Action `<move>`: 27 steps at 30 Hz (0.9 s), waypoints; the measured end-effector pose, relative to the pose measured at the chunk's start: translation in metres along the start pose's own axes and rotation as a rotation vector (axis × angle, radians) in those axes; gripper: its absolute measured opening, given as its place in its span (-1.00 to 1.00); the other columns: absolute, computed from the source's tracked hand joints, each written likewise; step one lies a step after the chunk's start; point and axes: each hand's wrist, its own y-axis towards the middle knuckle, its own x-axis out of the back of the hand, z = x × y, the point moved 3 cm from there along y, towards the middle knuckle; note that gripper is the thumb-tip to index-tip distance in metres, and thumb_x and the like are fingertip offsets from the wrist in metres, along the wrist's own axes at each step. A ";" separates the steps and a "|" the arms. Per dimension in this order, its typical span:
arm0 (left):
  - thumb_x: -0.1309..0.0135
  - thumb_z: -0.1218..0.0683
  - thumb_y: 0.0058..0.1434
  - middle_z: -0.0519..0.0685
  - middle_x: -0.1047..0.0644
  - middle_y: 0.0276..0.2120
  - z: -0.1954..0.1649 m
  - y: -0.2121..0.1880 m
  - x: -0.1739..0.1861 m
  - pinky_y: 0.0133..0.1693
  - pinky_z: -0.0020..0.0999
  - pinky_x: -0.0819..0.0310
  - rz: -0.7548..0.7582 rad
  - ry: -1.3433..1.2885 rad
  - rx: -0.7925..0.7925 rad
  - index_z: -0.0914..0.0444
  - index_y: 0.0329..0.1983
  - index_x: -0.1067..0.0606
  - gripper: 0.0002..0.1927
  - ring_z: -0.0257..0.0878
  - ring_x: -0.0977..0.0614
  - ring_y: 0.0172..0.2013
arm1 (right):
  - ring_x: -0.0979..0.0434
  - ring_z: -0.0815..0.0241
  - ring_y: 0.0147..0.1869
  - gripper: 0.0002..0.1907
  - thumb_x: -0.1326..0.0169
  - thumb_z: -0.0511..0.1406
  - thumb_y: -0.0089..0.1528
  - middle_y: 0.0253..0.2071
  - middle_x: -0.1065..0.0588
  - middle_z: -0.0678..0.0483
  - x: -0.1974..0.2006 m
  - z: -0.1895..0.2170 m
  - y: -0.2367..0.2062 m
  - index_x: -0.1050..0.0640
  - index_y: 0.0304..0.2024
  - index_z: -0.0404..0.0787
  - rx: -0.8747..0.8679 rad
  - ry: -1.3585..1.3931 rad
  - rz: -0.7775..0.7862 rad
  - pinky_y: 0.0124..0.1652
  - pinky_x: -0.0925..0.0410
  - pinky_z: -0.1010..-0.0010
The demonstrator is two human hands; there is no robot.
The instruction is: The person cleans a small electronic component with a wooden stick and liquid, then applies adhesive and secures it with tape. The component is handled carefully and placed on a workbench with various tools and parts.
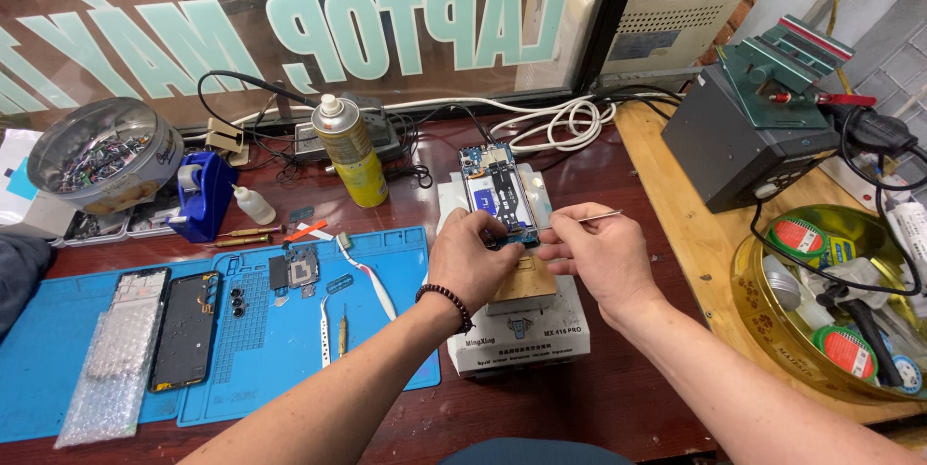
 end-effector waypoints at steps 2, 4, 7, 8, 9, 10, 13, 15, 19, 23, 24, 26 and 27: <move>-0.30 0.01 0.02 0.07 -0.53 -0.19 0.001 0.000 -0.001 -0.09 -0.23 -0.56 0.005 -0.017 0.017 0.28 -0.33 -0.61 -0.74 -0.09 -0.64 -0.18 | -0.66 0.23 -0.27 -0.78 -0.07 -0.31 0.28 -0.26 -0.62 -0.06 -0.003 -0.003 -0.002 -0.58 -0.13 -0.35 0.001 0.028 0.011 -0.31 -0.53 0.44; -0.28 0.02 0.05 0.06 -0.53 -0.19 0.002 0.000 -0.003 -0.09 -0.24 -0.56 0.001 -0.028 0.022 0.28 -0.34 -0.62 -0.77 -0.10 -0.65 -0.18 | -0.65 0.23 -0.27 -0.78 -0.09 -0.31 0.27 -0.26 -0.62 -0.06 -0.005 -0.008 -0.001 -0.59 -0.13 -0.36 -0.010 0.061 0.023 -0.32 -0.52 0.43; -0.26 0.06 0.05 0.05 -0.53 -0.20 0.005 0.002 -0.004 -0.09 -0.26 -0.57 -0.009 -0.037 0.006 0.27 -0.34 -0.63 -0.81 -0.11 -0.65 -0.18 | -0.64 0.23 -0.27 -0.78 -0.08 -0.32 0.27 -0.25 -0.61 -0.05 -0.006 -0.015 0.002 -0.58 -0.13 -0.35 -0.038 0.129 0.028 -0.33 -0.51 0.43; -0.26 0.06 0.05 0.05 -0.53 -0.20 0.006 0.003 -0.005 -0.10 -0.26 -0.57 -0.008 -0.041 0.003 0.27 -0.34 -0.63 -0.81 -0.11 -0.65 -0.19 | -0.64 0.23 -0.26 -0.79 -0.08 -0.32 0.26 -0.25 -0.60 -0.05 -0.007 -0.018 0.004 -0.58 -0.13 -0.35 -0.048 0.157 0.026 -0.33 -0.50 0.42; -0.26 0.07 0.04 0.04 -0.53 -0.20 0.007 0.004 -0.005 -0.10 -0.26 -0.57 -0.008 -0.045 0.000 0.27 -0.34 -0.63 -0.81 -0.11 -0.64 -0.19 | -0.63 0.22 -0.26 -0.79 -0.08 -0.33 0.26 -0.25 -0.59 -0.04 -0.006 -0.020 0.006 -0.57 -0.13 -0.35 -0.057 0.185 0.024 -0.34 -0.50 0.42; -0.27 0.07 0.04 0.04 -0.53 -0.20 0.007 0.004 -0.006 -0.10 -0.26 -0.57 -0.009 -0.045 -0.002 0.27 -0.34 -0.63 -0.81 -0.11 -0.64 -0.19 | -0.63 0.22 -0.26 -0.79 -0.08 -0.33 0.27 -0.24 -0.59 -0.04 -0.006 -0.022 0.007 -0.57 -0.12 -0.35 -0.072 0.205 0.027 -0.33 -0.50 0.42; -0.27 0.07 0.04 0.04 -0.53 -0.21 0.009 0.006 -0.006 -0.10 -0.26 -0.56 -0.015 -0.037 -0.003 0.27 -0.34 -0.63 -0.81 -0.11 -0.64 -0.19 | -0.61 0.23 -0.25 -0.79 -0.07 -0.32 0.27 -0.24 -0.58 -0.04 -0.006 -0.028 0.012 -0.55 -0.11 -0.35 -0.106 0.256 0.039 -0.31 -0.49 0.43; -0.27 0.07 0.04 0.04 -0.53 -0.21 0.009 0.006 -0.007 -0.10 -0.26 -0.56 -0.015 -0.028 0.000 0.27 -0.35 -0.63 -0.81 -0.11 -0.64 -0.19 | -0.60 0.22 -0.26 -0.78 -0.08 -0.33 0.27 -0.24 -0.57 -0.04 -0.005 -0.030 0.013 -0.54 -0.10 -0.36 -0.114 0.274 0.043 -0.31 -0.49 0.43; -0.27 0.07 0.04 0.04 -0.53 -0.21 0.008 0.006 -0.007 -0.10 -0.26 -0.56 -0.014 -0.030 0.004 0.27 -0.34 -0.63 -0.81 -0.11 -0.64 -0.18 | -0.59 0.23 -0.27 -0.78 -0.08 -0.34 0.27 -0.25 -0.57 -0.04 -0.005 -0.031 0.014 -0.54 -0.09 -0.35 -0.123 0.266 0.042 -0.31 -0.48 0.43; -0.27 0.06 0.05 0.04 -0.53 -0.20 0.008 0.007 -0.006 -0.10 -0.26 -0.56 -0.009 -0.028 0.003 0.27 -0.34 -0.63 -0.81 -0.12 -0.64 -0.18 | -0.59 0.23 -0.26 -0.79 -0.07 -0.34 0.27 -0.25 -0.58 -0.04 -0.006 -0.030 0.013 -0.54 -0.09 -0.35 -0.125 0.255 0.034 -0.31 -0.47 0.43; -0.27 0.06 0.05 0.04 -0.53 -0.20 0.008 0.007 -0.006 -0.10 -0.26 -0.56 -0.009 -0.024 0.005 0.27 -0.33 -0.64 -0.81 -0.12 -0.64 -0.18 | -0.59 0.23 -0.26 -0.79 -0.07 -0.34 0.27 -0.25 -0.58 -0.04 -0.007 -0.030 0.012 -0.54 -0.09 -0.35 -0.126 0.259 0.035 -0.31 -0.47 0.43; -0.27 0.06 0.06 0.04 -0.53 -0.20 0.008 0.007 -0.006 -0.09 -0.27 -0.56 0.000 -0.024 0.007 0.27 -0.33 -0.64 -0.81 -0.12 -0.64 -0.18 | -0.59 0.23 -0.25 -0.79 -0.07 -0.33 0.27 -0.25 -0.57 -0.03 -0.007 -0.029 0.011 -0.53 -0.09 -0.35 -0.130 0.229 0.028 -0.29 -0.48 0.43; -0.26 0.07 0.06 0.03 -0.53 -0.19 0.009 0.006 -0.006 -0.09 -0.27 -0.56 0.006 -0.025 0.007 0.27 -0.33 -0.64 -0.81 -0.13 -0.64 -0.18 | -0.59 0.24 -0.25 -0.79 -0.08 -0.33 0.27 -0.26 -0.56 -0.03 -0.007 -0.029 0.011 -0.53 -0.09 -0.34 -0.131 0.214 0.023 -0.29 -0.48 0.42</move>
